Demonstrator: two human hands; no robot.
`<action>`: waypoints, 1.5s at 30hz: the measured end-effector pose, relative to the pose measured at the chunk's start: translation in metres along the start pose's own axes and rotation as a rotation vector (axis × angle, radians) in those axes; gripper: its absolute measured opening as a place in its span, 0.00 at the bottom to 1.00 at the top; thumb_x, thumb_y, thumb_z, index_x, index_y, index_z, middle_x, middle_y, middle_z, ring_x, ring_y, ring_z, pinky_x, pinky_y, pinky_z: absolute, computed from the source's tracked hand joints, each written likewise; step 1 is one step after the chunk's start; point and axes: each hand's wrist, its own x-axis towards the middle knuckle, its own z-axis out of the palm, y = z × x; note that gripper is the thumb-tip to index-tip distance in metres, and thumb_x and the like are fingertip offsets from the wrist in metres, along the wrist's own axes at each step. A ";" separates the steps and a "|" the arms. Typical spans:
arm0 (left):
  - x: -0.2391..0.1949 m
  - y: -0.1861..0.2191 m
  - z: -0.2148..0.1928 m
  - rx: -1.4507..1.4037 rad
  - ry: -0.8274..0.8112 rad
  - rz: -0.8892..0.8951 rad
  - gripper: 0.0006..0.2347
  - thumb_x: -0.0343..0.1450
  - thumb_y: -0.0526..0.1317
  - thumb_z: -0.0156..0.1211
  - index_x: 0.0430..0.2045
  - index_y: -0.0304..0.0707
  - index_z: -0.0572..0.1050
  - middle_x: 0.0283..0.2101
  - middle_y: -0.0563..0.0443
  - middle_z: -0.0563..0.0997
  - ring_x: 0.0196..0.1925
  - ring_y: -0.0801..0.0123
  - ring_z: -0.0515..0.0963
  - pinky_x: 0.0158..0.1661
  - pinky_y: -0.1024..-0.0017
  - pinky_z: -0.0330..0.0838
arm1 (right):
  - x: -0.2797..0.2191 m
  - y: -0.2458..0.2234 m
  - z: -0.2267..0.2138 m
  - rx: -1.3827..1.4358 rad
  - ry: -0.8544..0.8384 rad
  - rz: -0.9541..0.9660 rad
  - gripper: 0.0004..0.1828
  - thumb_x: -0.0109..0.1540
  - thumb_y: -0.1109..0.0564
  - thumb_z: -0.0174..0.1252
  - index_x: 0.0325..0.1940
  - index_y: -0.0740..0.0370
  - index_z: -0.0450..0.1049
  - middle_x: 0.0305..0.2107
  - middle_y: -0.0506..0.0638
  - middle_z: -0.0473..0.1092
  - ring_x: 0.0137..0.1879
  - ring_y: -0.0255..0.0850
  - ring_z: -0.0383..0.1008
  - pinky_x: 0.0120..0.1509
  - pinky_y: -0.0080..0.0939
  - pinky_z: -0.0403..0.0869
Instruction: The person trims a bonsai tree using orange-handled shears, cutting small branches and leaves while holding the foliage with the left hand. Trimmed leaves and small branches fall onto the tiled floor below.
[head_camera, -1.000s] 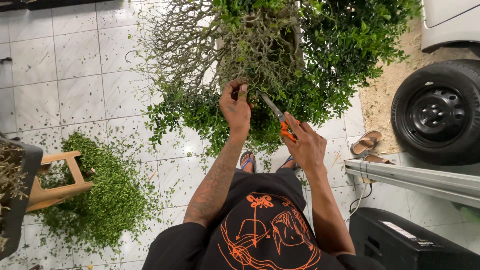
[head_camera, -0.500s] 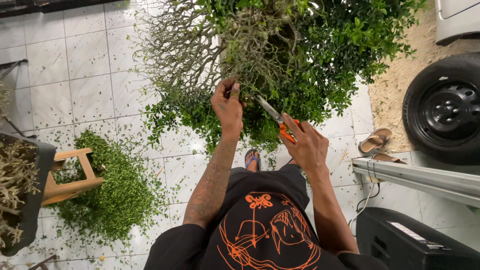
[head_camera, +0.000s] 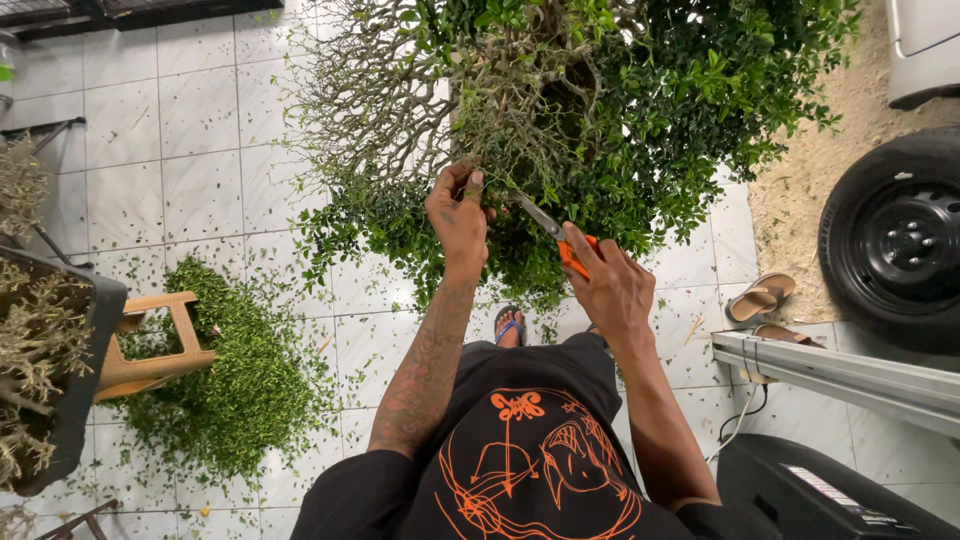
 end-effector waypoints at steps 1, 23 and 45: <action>-0.002 0.003 0.001 0.000 0.001 0.001 0.06 0.76 0.29 0.57 0.41 0.36 0.81 0.34 0.41 0.80 0.25 0.69 0.76 0.17 0.76 0.75 | 0.003 -0.001 -0.004 0.000 0.000 -0.001 0.36 0.57 0.44 0.69 0.71 0.35 0.71 0.33 0.48 0.72 0.34 0.44 0.79 0.36 0.43 0.80; 0.002 -0.003 0.000 -0.049 0.015 -0.050 0.06 0.75 0.28 0.58 0.42 0.34 0.81 0.34 0.41 0.80 0.25 0.68 0.77 0.17 0.76 0.73 | 0.004 0.002 0.005 0.227 0.018 0.010 0.34 0.58 0.42 0.66 0.70 0.34 0.71 0.29 0.46 0.72 0.25 0.42 0.72 0.26 0.41 0.70; -0.003 0.008 -0.002 -0.019 -0.032 -0.071 0.06 0.77 0.30 0.56 0.43 0.35 0.80 0.36 0.42 0.79 0.31 0.70 0.74 0.22 0.75 0.76 | -0.007 0.010 0.028 0.488 -0.062 0.062 0.36 0.57 0.50 0.70 0.70 0.37 0.72 0.36 0.58 0.78 0.34 0.55 0.80 0.36 0.50 0.76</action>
